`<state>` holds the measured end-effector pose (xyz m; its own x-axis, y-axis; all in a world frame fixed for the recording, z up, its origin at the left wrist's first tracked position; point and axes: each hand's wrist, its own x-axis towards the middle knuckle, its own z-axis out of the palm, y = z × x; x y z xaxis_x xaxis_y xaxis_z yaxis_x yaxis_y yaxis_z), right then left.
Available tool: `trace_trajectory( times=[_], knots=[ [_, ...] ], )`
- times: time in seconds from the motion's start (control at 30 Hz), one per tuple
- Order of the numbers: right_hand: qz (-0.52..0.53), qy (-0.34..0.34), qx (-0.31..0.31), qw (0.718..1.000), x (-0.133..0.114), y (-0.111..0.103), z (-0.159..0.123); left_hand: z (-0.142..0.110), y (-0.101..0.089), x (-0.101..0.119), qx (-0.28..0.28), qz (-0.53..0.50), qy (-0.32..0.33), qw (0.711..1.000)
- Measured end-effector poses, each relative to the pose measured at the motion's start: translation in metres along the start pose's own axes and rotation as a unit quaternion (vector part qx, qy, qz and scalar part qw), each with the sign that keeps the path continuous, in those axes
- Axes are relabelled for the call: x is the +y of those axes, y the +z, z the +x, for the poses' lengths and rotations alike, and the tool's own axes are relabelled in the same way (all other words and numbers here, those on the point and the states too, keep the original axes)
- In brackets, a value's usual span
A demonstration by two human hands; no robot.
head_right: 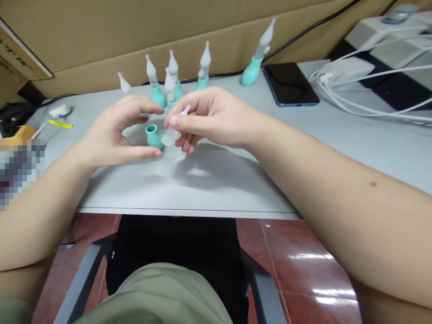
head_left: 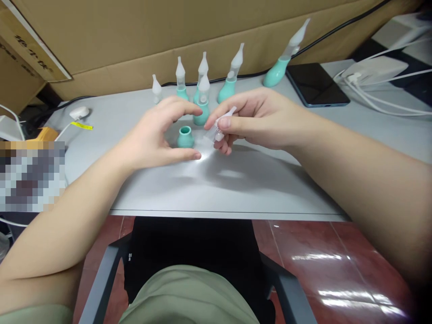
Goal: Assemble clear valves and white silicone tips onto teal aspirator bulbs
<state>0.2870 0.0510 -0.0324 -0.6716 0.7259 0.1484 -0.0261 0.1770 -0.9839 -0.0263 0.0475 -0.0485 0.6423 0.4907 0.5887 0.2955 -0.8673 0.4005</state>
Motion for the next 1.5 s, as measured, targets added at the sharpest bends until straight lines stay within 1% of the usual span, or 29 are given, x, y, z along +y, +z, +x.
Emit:
trace_trajectory(
  times=[0.1, 0.13, 0.2, 0.27, 0.37, 0.43, 0.47, 0.57, 0.63, 0.77, 0.87, 0.93, 1.03, 1.13, 1.23, 1.33, 1.5],
  knots=[
    [0.013, 0.002, -0.013, 1.000, -0.001, 0.000, -0.002, 0.007, 0.003, -0.004, 0.068, 0.004, 0.118, 0.991],
    [0.018, 0.006, -0.017, 1.000, -0.002, 0.000, -0.002, 0.010, 0.005, -0.004, 0.093, 0.001, 0.145, 0.985],
    [0.028, 0.010, -0.014, 0.999, -0.004, 0.002, -0.003, 0.013, 0.009, -0.004, 0.128, -0.003, 0.164, 0.978],
    [0.036, 0.014, -0.005, 0.999, -0.006, 0.006, -0.003, 0.014, 0.013, -0.003, 0.144, -0.007, 0.161, 0.976],
    [0.043, 0.006, 0.013, 0.999, -0.007, 0.012, -0.004, 0.012, 0.014, 0.000, 0.124, -0.004, 0.114, 0.986],
    [0.042, -0.011, 0.025, 0.999, -0.007, 0.015, -0.004, 0.010, 0.015, 0.005, 0.109, -0.001, 0.070, 0.992],
    [0.040, -0.021, 0.029, 0.999, -0.006, 0.017, -0.004, 0.009, 0.015, 0.008, 0.116, -0.010, 0.057, 0.992],
    [0.033, -0.051, 0.030, 0.998, -0.002, 0.019, -0.003, 0.007, 0.019, 0.017, 0.144, -0.082, 0.017, 0.986],
    [0.034, -0.076, 0.035, 0.996, -0.001, 0.020, -0.002, 0.006, 0.022, 0.022, 0.142, -0.139, -0.026, 0.980],
    [0.040, -0.120, 0.066, 0.990, 0.000, 0.023, -0.002, 0.007, 0.020, 0.033, 0.080, -0.235, -0.119, 0.962],
    [0.032, -0.125, 0.069, 0.989, -0.002, 0.024, -0.003, 0.009, 0.012, 0.044, 0.027, -0.238, -0.177, 0.955],
    [0.011, -0.124, 0.071, 0.990, -0.003, 0.024, -0.004, 0.012, 0.007, 0.050, 0.014, -0.229, -0.209, 0.951],
    [-0.006, -0.122, 0.071, 0.990, -0.005, 0.024, -0.005, 0.014, 0.003, 0.055, 0.003, -0.233, -0.224, 0.946],
    [0.001, -0.109, 0.062, 0.992, -0.006, 0.025, -0.006, 0.014, 0.004, 0.054, -0.010, -0.244, -0.231, 0.942],
    [0.004, -0.092, 0.071, 0.993, -0.007, 0.025, -0.007, 0.014, 0.004, 0.053, -0.018, -0.260, -0.241, 0.935],
    [0.014, -0.086, 0.075, 0.993, -0.008, 0.025, -0.008, 0.014, 0.003, 0.053, -0.023, -0.261, -0.240, 0.935],
    [0.008, -0.082, 0.062, 0.995, -0.010, 0.024, -0.008, 0.013, 0.001, 0.052, -0.023, -0.260, -0.228, 0.938]
  ],
)
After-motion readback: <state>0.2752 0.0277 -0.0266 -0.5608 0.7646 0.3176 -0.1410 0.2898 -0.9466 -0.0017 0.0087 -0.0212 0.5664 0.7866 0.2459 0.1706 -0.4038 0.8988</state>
